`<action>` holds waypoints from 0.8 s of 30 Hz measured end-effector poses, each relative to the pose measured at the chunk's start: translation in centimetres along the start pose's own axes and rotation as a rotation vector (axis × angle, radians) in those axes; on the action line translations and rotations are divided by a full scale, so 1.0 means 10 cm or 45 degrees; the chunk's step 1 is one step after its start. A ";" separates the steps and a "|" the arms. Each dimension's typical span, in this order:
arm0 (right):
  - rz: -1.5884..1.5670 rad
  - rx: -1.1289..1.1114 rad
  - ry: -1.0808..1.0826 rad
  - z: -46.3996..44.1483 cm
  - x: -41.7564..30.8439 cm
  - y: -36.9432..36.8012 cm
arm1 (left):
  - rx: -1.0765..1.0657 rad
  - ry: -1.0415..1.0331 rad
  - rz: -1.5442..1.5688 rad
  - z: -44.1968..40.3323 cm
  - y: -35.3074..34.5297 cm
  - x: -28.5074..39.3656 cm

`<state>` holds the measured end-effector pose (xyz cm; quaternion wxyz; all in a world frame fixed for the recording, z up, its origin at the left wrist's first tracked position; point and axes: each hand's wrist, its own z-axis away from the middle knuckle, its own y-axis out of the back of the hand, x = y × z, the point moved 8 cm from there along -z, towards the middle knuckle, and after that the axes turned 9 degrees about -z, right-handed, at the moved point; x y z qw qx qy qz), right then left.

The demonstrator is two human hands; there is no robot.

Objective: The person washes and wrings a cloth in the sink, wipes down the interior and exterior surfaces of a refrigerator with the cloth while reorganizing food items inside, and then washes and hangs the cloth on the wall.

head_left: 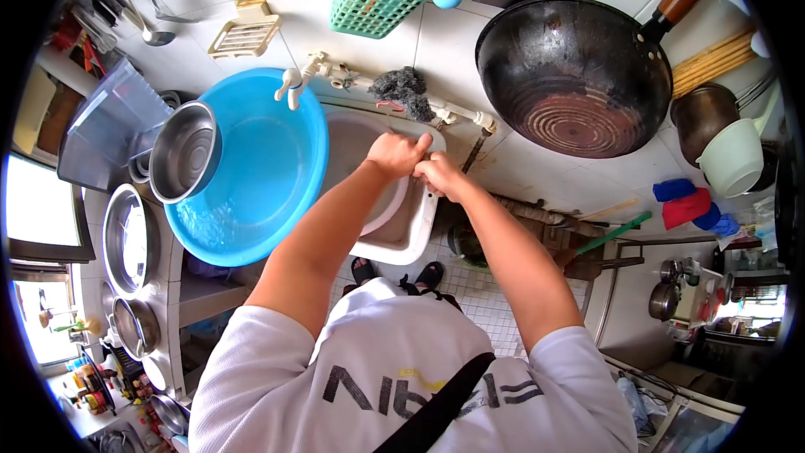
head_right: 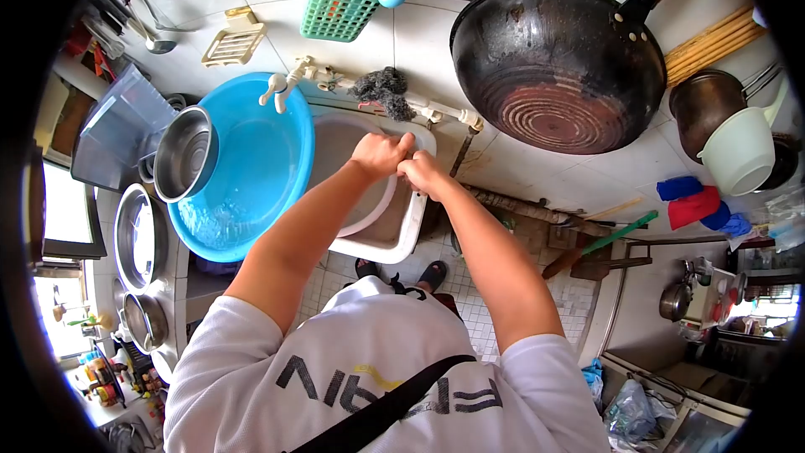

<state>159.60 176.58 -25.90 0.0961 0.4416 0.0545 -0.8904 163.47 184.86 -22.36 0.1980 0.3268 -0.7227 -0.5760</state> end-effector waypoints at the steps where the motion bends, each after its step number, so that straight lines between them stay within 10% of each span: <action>1: -0.122 -0.026 -0.048 0.00 0.04 -0.01 | 0.014 -0.017 0.003 -0.01 0.00 0.00; 11: -0.632 -0.279 -0.276 0.14 0.23 -0.20 | 0.149 -0.046 -0.018 0.04 0.21 0.02; 19: 0.291 0.183 0.653 0.66 -0.01 0.31 | -0.045 0.505 0.193 0.38 0.49 0.35; 24: 0.451 0.733 1.044 1.46 -0.08 0.40 | -0.237 0.677 1.197 0.51 0.24 0.70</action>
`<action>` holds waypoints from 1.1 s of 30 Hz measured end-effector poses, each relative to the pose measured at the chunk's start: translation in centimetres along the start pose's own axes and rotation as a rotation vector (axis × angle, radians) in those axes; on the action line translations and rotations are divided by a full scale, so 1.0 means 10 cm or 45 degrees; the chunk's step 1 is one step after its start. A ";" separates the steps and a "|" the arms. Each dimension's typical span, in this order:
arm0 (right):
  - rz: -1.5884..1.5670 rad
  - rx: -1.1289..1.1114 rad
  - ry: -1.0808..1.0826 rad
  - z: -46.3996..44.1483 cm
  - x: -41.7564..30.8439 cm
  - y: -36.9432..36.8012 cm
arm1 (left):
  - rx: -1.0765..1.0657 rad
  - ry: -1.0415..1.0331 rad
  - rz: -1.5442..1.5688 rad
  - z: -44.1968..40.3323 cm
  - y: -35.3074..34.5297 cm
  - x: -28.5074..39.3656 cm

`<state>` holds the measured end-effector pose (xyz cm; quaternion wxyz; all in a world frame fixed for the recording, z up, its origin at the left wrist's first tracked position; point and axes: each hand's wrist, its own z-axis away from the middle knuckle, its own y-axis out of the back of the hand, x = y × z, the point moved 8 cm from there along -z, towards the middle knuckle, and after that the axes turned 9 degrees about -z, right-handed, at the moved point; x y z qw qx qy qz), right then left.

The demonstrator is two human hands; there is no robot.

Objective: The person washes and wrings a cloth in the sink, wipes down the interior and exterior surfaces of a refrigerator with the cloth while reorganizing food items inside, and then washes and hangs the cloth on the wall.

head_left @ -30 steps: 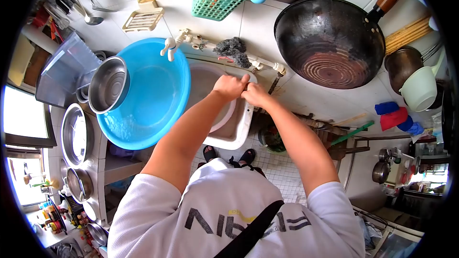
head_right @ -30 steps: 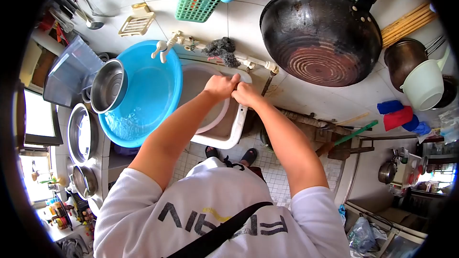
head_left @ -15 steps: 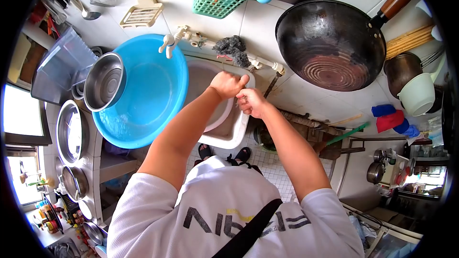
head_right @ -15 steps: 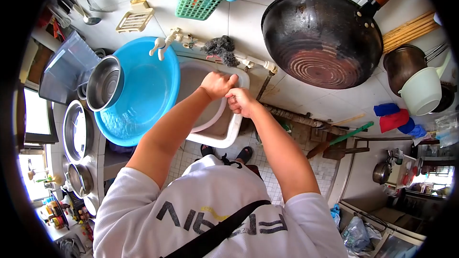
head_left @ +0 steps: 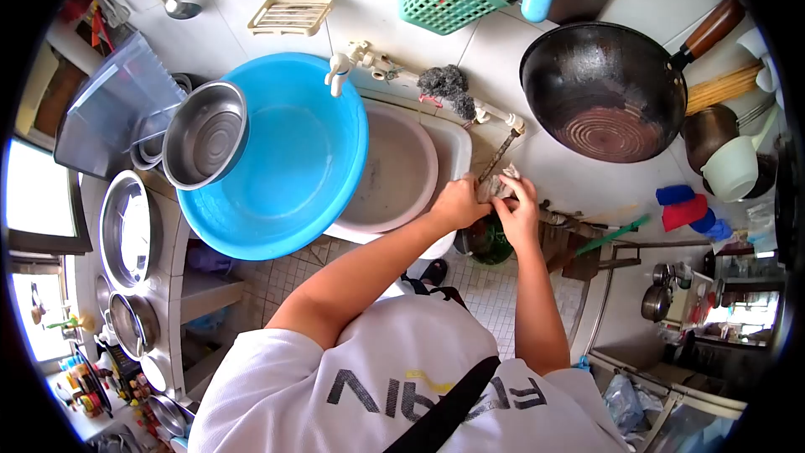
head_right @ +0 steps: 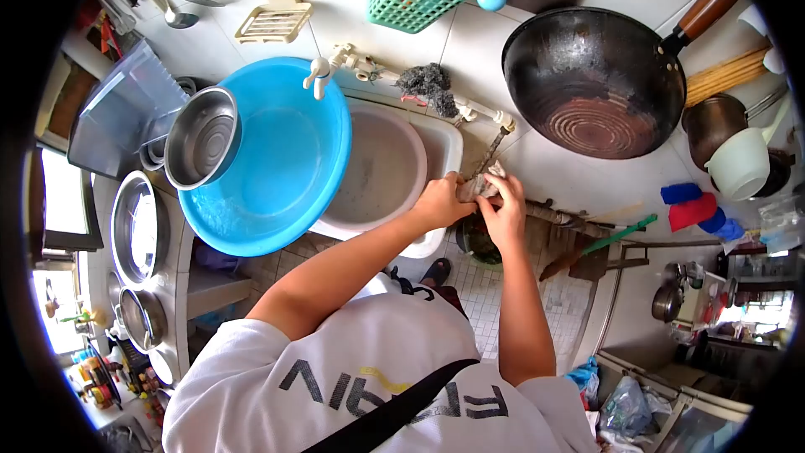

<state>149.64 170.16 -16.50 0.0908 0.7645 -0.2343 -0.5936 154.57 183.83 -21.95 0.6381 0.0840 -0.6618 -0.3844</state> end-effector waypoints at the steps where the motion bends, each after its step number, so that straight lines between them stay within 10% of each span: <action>1: 0.130 0.099 0.042 0.15 0.15 0.09 | -0.016 -0.035 0.097 0.03 -0.09 0.00; 6: 0.339 0.476 -0.113 0.71 0.20 0.60 | -0.697 0.028 1.028 0.28 -0.70 0.27; 10: -0.294 0.904 -0.316 1.06 0.29 1.14 | -1.023 0.282 1.591 0.50 -0.95 0.52; 16: -0.354 0.746 -0.038 1.08 -0.15 1.60 | -1.029 0.230 1.375 0.56 -1.22 0.71; 19: 0.328 0.431 0.145 1.13 -0.48 1.70 | -1.014 0.020 1.015 0.66 -1.26 1.06; 25: -0.129 0.474 0.183 1.43 -0.39 2.34 | -0.688 -0.335 0.981 0.67 -2.00 1.60; 33: -0.743 1.357 -0.326 2.37 0.73 3.92 | -0.254 0.109 1.480 0.44 -2.19 1.92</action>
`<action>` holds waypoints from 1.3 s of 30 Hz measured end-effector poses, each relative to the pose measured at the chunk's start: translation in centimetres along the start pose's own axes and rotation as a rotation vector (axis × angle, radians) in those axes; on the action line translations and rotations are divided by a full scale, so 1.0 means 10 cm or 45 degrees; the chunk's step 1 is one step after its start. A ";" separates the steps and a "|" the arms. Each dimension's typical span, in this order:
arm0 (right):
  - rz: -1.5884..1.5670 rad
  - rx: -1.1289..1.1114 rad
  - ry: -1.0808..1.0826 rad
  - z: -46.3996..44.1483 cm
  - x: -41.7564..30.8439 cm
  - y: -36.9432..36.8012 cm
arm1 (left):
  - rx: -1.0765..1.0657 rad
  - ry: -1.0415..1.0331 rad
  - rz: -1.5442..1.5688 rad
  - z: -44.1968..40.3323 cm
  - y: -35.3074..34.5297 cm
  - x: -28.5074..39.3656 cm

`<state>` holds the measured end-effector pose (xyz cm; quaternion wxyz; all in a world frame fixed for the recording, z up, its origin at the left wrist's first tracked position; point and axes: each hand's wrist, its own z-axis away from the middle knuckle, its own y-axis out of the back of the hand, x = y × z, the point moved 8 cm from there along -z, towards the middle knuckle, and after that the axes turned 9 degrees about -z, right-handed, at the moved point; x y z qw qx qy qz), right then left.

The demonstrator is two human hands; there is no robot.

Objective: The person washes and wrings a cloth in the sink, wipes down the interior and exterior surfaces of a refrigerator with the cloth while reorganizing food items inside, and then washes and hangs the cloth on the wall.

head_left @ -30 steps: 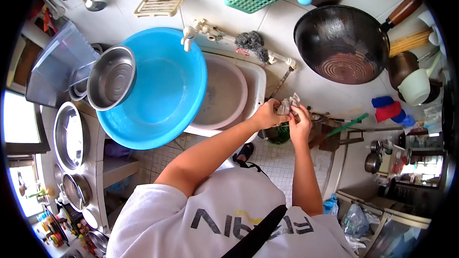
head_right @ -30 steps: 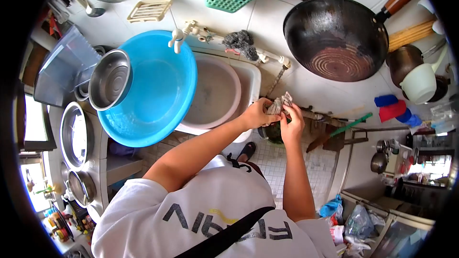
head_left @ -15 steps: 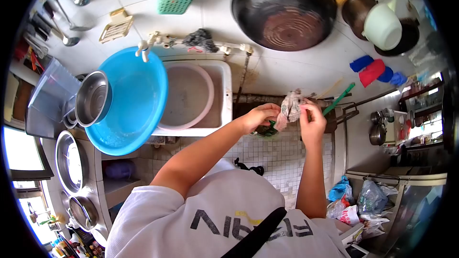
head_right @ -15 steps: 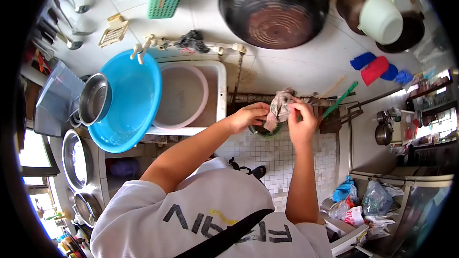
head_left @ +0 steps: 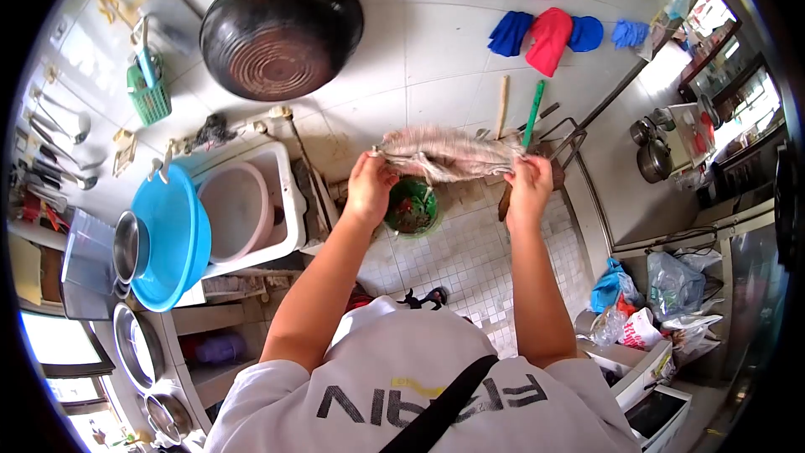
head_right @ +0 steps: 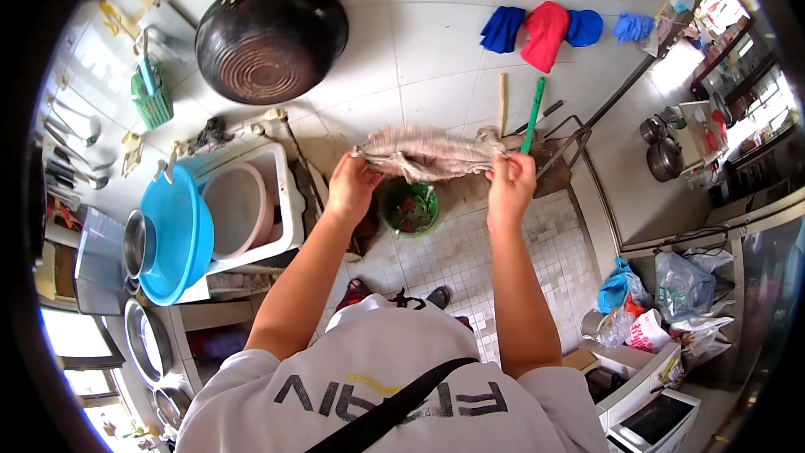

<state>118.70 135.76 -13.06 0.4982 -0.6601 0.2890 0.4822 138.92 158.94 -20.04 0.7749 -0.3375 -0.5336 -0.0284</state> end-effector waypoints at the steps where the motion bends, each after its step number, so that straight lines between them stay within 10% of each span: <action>1: 0.095 0.054 -0.075 -0.10 0.09 0.22 | -0.056 -0.063 0.029 -0.07 -0.06 0.04; 5: 0.748 -0.153 -0.156 -0.31 0.68 0.75 | -0.287 -0.028 -0.078 -0.11 -0.76 0.26; 12: -0.753 -0.176 -0.372 -0.53 0.39 0.36 | -0.631 0.149 -0.192 -0.29 -1.67 0.36; 15: -0.665 -0.282 -0.588 -0.58 0.64 0.26 | -0.770 0.218 0.157 -0.58 -1.87 0.28; 18: -0.985 -0.887 -1.137 -0.33 0.77 -0.16 | -0.608 0.716 0.298 -0.62 -1.85 -0.28; 23: -0.521 -0.164 -1.204 -0.85 0.99 0.20 | -0.560 0.620 -0.122 -1.21 -1.56 -0.96; 34: 0.416 -0.039 -0.383 -1.97 0.74 0.68 | -0.088 -0.158 -1.093 -2.15 -1.11 -0.08; 39: 0.952 -0.523 -0.090 -2.32 0.55 0.22 | -0.315 -0.370 -1.348 -2.08 -1.53 0.35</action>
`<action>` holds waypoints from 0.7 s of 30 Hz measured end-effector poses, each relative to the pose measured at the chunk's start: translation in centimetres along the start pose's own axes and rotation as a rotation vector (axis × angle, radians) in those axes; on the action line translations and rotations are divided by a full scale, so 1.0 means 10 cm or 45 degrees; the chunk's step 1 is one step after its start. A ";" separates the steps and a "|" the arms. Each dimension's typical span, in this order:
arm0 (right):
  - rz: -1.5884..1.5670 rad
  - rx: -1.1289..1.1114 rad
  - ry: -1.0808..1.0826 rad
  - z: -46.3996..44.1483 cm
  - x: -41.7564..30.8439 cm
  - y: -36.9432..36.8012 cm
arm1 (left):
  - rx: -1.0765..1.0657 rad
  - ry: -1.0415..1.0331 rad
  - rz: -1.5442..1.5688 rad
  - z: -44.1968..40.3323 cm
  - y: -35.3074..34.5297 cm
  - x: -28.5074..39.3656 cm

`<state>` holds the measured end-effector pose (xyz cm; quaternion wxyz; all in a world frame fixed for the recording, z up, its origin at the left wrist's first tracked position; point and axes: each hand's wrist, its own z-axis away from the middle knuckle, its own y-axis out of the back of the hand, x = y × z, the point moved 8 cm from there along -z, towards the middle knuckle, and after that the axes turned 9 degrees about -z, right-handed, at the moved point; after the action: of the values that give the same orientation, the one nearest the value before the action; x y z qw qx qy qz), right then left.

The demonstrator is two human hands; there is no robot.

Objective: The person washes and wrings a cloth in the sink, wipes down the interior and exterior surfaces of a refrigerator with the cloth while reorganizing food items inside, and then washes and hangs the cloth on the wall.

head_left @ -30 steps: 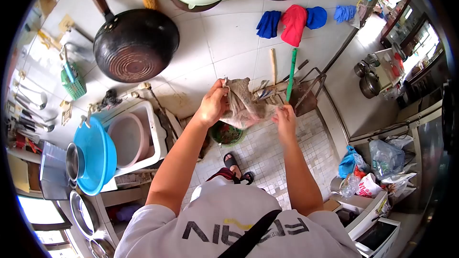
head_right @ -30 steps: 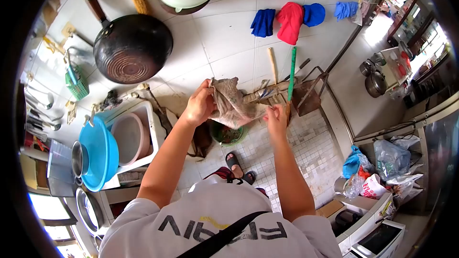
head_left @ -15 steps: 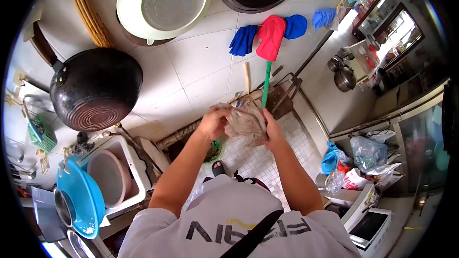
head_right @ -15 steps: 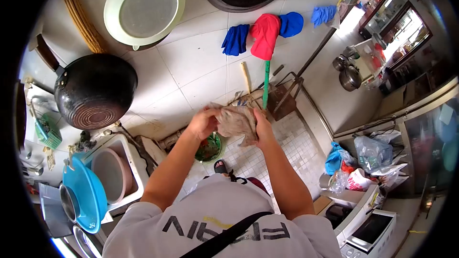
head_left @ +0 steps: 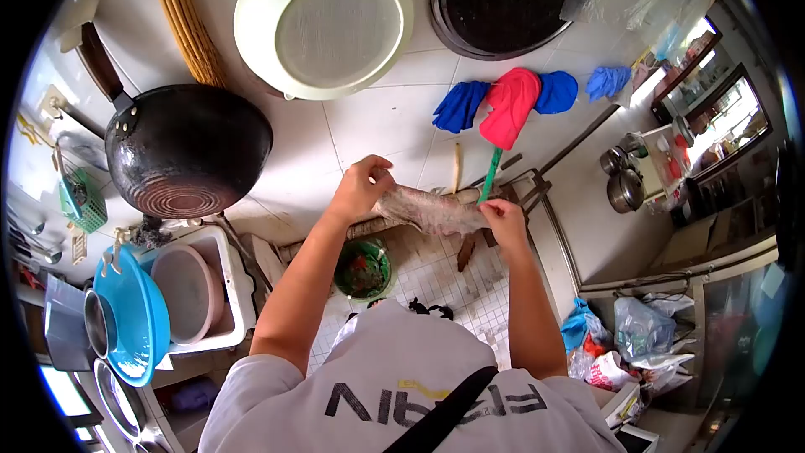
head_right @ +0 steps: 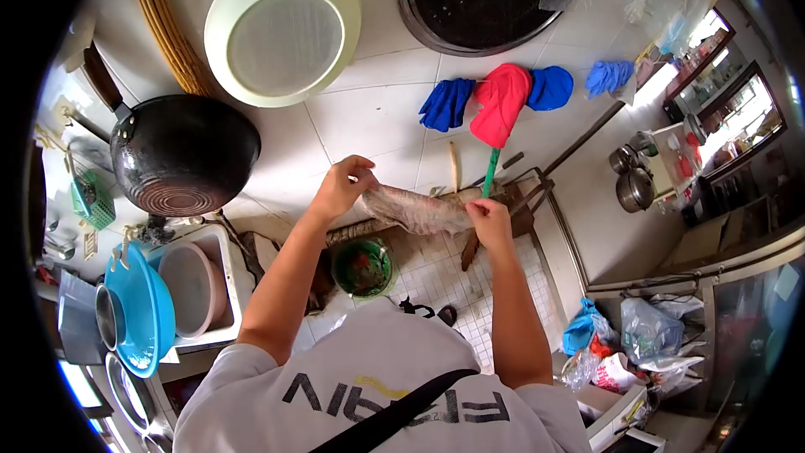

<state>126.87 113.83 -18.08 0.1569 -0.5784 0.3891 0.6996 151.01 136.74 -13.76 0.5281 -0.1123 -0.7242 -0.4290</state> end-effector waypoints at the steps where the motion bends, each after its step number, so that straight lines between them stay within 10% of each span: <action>1: 0.116 -0.083 -0.003 -0.06 0.04 0.00 | -0.101 -0.070 -0.080 -0.03 -0.03 0.08; 4: 0.408 -0.314 -0.183 -0.13 0.19 0.00 | -0.149 -0.405 -0.256 0.04 -0.02 0.70; 7: 0.718 -0.470 0.331 -0.13 -0.32 -0.21 | -0.219 -0.590 -0.350 0.07 -0.20 1.17; 10: -0.810 -0.779 0.149 0.02 -0.89 -0.77 | -0.296 -0.673 -0.437 0.05 -0.37 1.44; 12: -0.495 -0.659 0.294 -0.03 -0.90 -0.96 | -0.429 -0.671 -0.517 0.01 -0.43 1.59; 17: -0.598 -0.509 0.102 -0.17 -0.90 -1.09 | 0.432 -0.714 -1.124 -0.24 0.18 1.67; 21: -1.117 -0.190 0.037 -0.24 -1.29 -0.88 | 0.679 -0.267 -1.129 -0.36 0.57 1.20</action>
<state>138.04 120.78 -9.31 0.3911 -0.7083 0.0574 0.5849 151.96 134.01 -0.34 0.2310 0.3008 -0.8351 -0.3984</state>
